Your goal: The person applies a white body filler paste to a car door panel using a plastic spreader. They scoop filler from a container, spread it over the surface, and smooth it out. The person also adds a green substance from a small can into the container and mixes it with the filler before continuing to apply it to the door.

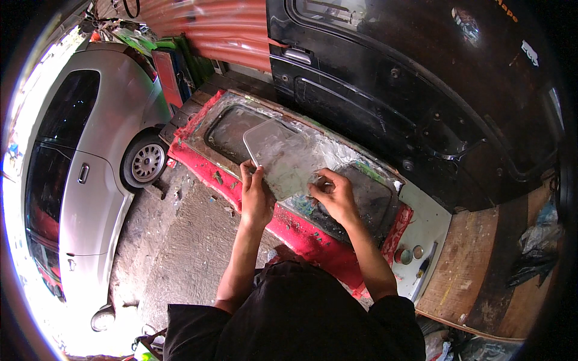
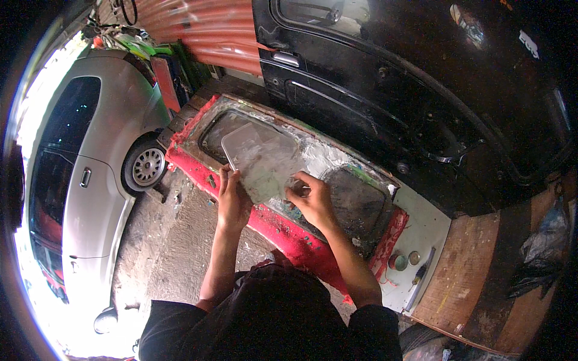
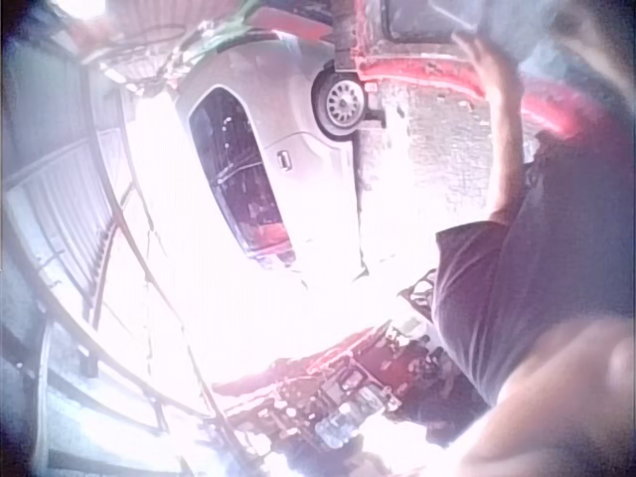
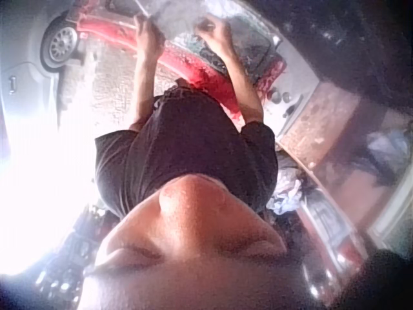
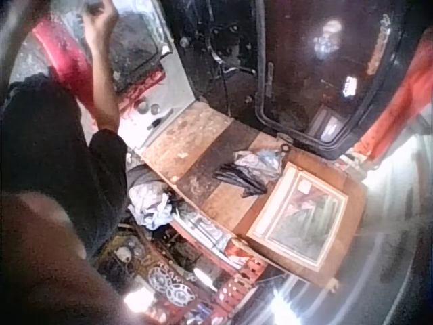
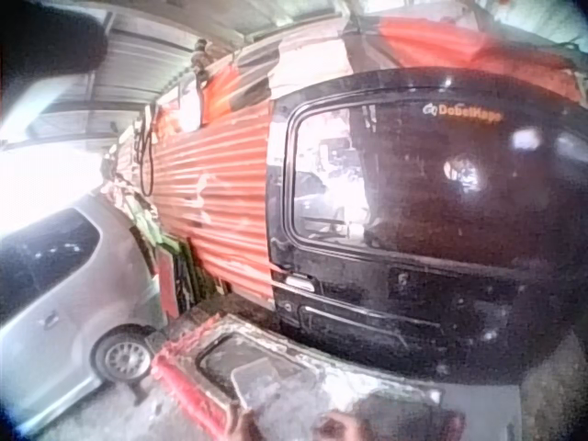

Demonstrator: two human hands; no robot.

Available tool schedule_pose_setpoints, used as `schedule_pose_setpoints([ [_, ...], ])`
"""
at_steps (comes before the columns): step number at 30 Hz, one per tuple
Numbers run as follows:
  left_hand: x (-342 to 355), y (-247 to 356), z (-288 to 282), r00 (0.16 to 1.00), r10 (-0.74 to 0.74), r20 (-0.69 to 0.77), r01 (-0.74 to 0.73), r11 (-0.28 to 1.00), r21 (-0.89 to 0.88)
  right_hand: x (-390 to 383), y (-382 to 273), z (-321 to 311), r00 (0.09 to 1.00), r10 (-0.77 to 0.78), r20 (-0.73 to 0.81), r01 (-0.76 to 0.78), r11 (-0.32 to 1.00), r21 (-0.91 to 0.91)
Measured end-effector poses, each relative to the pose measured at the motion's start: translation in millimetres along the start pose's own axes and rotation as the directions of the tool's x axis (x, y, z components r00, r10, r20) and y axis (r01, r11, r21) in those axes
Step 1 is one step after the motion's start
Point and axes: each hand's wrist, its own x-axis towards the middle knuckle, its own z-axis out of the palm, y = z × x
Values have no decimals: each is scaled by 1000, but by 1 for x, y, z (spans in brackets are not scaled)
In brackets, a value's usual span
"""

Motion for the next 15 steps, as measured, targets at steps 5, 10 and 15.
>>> schedule_pose_setpoints([
  [5, 0, -4, 13, 999, -17, 39, 15, 999, 32, 2, 15, 6, 999, 45, 21, -45, 999, 0],
  [10, 1, -12, 18, 999, 36, -18, -36, 999, 22, 3, 18, 12, 991, 119, 63, -127, 981, 149],
  [15, 4, -22, 8, 994, 68, -91, -58, 993, 105, 0, 10, 13, 951, 287, 111, -307, 858, 412],
])
